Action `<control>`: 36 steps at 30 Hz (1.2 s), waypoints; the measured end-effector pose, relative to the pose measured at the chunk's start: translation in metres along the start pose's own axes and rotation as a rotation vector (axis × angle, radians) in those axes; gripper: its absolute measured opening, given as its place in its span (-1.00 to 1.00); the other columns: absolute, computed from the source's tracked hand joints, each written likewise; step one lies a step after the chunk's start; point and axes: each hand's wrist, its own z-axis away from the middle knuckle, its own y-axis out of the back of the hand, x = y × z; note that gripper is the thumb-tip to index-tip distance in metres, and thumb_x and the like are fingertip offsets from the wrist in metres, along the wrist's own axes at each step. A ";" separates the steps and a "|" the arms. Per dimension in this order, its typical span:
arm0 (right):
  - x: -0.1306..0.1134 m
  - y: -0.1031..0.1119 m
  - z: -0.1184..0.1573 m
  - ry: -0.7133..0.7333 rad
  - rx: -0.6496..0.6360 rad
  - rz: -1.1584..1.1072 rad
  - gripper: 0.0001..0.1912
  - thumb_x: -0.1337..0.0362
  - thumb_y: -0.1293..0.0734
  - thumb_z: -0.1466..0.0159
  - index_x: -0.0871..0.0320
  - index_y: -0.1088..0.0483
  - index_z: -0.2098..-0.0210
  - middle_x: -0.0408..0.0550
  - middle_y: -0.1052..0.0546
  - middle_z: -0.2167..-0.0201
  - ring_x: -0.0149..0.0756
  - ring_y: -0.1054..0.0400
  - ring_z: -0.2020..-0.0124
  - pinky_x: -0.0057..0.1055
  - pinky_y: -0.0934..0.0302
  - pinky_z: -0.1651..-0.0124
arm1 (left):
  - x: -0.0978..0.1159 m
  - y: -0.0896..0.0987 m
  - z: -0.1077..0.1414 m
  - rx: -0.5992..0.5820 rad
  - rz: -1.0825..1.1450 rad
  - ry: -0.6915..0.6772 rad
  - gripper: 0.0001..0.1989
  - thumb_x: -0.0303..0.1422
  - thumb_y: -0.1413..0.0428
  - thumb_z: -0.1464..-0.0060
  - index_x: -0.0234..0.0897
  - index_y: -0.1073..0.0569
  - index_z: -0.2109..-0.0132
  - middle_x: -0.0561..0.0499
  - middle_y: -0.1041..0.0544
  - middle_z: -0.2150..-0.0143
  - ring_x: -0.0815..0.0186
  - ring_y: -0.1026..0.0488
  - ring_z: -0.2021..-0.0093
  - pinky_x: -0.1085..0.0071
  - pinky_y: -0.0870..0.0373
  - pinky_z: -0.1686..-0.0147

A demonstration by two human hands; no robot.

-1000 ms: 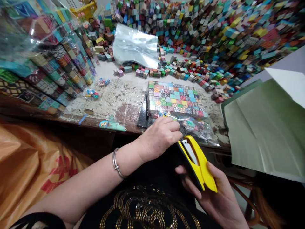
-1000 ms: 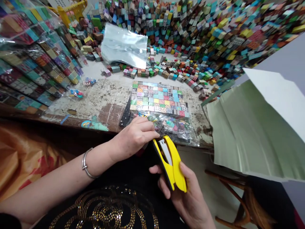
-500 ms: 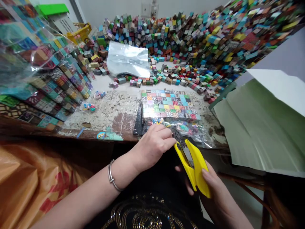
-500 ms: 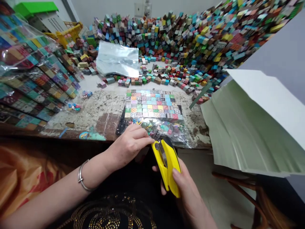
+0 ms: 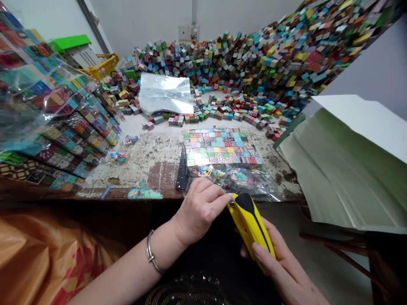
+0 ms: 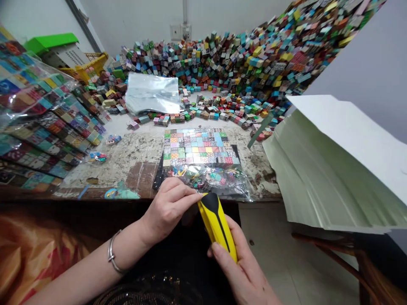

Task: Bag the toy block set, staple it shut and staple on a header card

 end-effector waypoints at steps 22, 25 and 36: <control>-0.018 -0.012 -0.010 0.102 -0.174 -0.148 -0.55 -0.01 -0.06 -0.31 -0.03 0.05 -0.13 -0.14 -0.41 0.36 -0.31 -0.26 0.34 -0.30 -0.12 0.15 | 0.001 -0.001 0.005 0.046 0.053 -0.003 -0.81 -0.55 -0.04 -0.12 -0.39 -0.39 0.10 -0.10 -0.54 0.20 0.29 -0.37 0.25 0.26 -0.36 0.22; -0.008 -0.014 -0.016 0.131 -0.137 -0.196 -0.56 -0.01 -0.08 -0.30 -0.06 0.03 -0.12 -0.16 -0.40 0.37 -0.32 -0.27 0.39 -0.30 -0.13 0.21 | 0.001 -0.001 0.006 0.039 0.045 0.000 -0.79 -0.54 -0.02 -0.13 -0.39 -0.39 0.07 -0.10 -0.54 0.18 0.30 -0.36 0.24 0.25 -0.37 0.22; -0.015 -0.020 -0.016 0.123 -0.079 -0.252 -0.50 0.00 -0.10 -0.30 0.00 0.06 -0.15 -0.17 -0.40 0.43 -0.35 -0.26 0.45 -0.35 -0.17 0.29 | 0.000 -0.001 0.009 0.020 0.054 0.019 -0.79 -0.54 0.00 -0.15 -0.35 -0.41 0.07 -0.07 -0.54 0.18 0.30 -0.37 0.23 0.26 -0.32 0.18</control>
